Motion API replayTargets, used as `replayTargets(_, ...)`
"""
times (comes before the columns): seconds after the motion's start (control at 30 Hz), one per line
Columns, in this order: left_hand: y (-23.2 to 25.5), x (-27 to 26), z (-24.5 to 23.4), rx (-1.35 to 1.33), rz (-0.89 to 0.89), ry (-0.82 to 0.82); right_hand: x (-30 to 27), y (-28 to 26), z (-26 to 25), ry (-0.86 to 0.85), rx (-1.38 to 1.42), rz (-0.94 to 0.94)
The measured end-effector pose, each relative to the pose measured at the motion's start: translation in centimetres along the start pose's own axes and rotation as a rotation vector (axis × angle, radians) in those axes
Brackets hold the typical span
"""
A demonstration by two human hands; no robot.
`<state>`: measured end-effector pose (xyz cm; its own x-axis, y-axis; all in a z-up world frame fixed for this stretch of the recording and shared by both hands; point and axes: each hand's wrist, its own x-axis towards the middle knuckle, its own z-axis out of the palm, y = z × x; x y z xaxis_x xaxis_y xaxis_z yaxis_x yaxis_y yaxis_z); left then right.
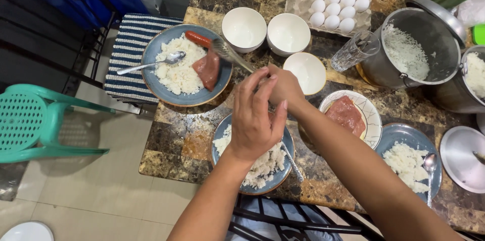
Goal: Serving breakfast with rice, sausage, ham, and eggs into plates.
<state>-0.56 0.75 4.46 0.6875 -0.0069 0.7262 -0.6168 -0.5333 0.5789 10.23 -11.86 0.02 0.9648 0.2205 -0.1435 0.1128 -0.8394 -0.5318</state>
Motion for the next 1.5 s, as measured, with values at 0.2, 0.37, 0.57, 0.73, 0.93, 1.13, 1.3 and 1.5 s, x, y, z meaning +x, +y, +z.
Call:
replayTargets(0.2, 0.0, 0.0, 0.1, 0.001, 0.014, -0.006, -1.0, -1.5, -1.4, 0.028, -0.072, 0.043)
replayTargets(0.37, 0.0, -0.1, 0.1, -0.01, 0.005, -0.004, -0.7, -0.3, -1.0, 0.088, -0.172, -0.108)
replayTargets(0.57, 0.1, -0.1, 0.2, -0.01, -0.003, -0.01, -3.1, -1.4, -3.3, 0.12, -0.304, -0.195)
replayTargets(0.73, 0.2, -0.2, 0.4, -0.014, 0.015, -0.022, -5.4, -0.7, -2.3, 0.031, -0.29, -0.276)
replayTargets(0.93, 0.2, -0.4, 0.7, -0.005, 0.031, -0.028, -5.9, 1.2, 1.7, 0.053, -0.176, -0.404)
replayTargets(1.13, 0.4, -0.2, 0.2, -0.022, 0.003, -0.024, -6.0, 0.7, 2.3, 0.191, -0.089, -0.531)
replayTargets(1.3, 0.4, -0.2, 0.3, -0.027, 0.011, -0.007, -6.0, 0.6, 2.3, 0.153, -0.091, -0.486)
replayTargets(1.5, 0.4, -0.1, 0.2, -0.019, 0.01, -0.014, -6.6, 0.4, 2.8, 0.118, 0.018, -0.396)
